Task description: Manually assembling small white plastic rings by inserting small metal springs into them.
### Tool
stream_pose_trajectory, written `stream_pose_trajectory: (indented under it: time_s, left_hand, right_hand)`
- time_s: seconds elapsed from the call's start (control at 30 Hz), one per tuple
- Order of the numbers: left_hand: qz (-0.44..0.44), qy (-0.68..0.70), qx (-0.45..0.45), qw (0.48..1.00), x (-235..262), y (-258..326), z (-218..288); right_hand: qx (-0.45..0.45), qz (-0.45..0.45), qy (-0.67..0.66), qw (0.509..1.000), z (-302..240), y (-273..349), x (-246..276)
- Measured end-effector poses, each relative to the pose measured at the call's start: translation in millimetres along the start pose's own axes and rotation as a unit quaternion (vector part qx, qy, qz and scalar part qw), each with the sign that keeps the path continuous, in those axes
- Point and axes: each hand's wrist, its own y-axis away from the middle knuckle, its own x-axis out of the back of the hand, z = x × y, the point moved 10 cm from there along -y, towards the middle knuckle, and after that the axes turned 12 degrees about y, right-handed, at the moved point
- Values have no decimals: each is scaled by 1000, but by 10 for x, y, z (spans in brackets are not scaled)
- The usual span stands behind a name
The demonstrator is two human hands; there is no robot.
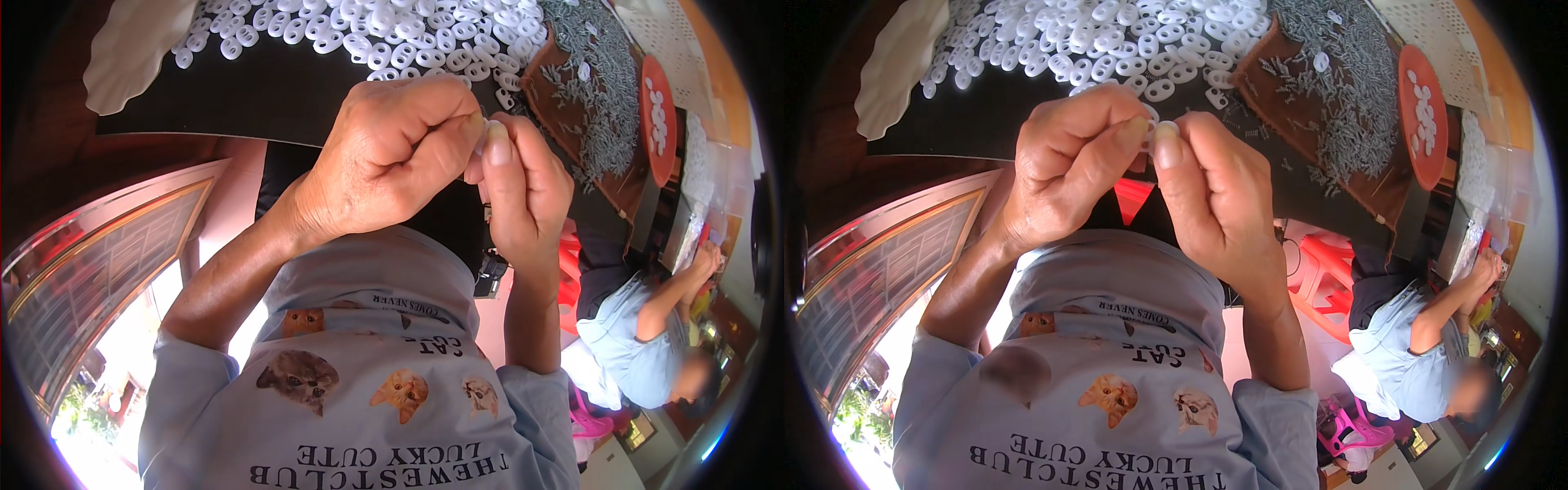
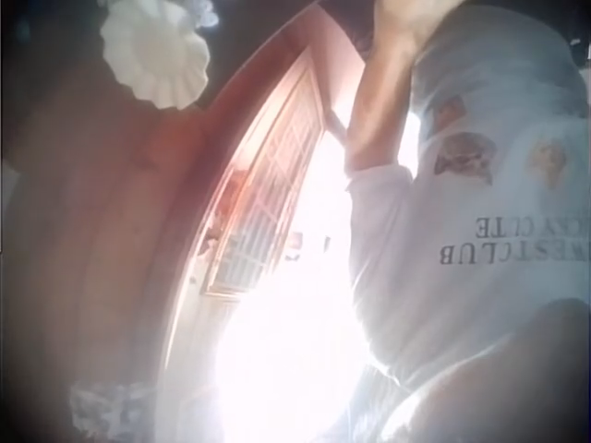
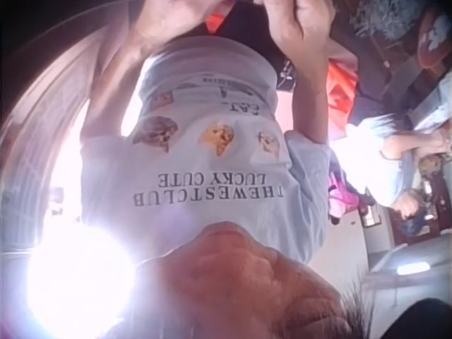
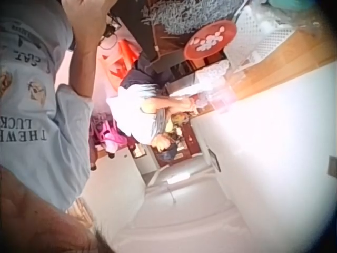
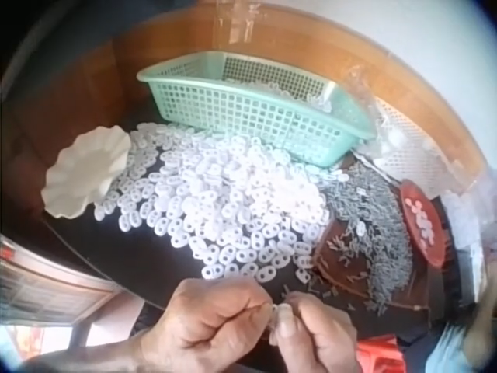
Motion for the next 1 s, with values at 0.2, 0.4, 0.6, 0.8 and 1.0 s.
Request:
stream_pose_trajectory:
  time_s: [0.2, 0.4, 0.6, 0.8, 1.0]
  left_hand:
    - [5, -1, 14, 1000, 9, 36, -12]
    - [5, -35, -46, 998, 13, 55, 77]
    - [44, -54, -68, 995, 35, 49, 87]
    - [35, -63, -62, 995, 29, 49, 67]
    - [21, -26, -22, 999, 27, 40, 33]
  right_hand:
    - [36, 9, 33, 999, -29, 17, -11]
    - [-5, 11, -21, 1000, -27, 8, -17]
    - [-9, 19, -17, 1000, -2, 1, -10]
    - [-9, 27, -18, 999, -8, -5, 4]
    - [-25, -14, -48, 998, -5, -23, -21]
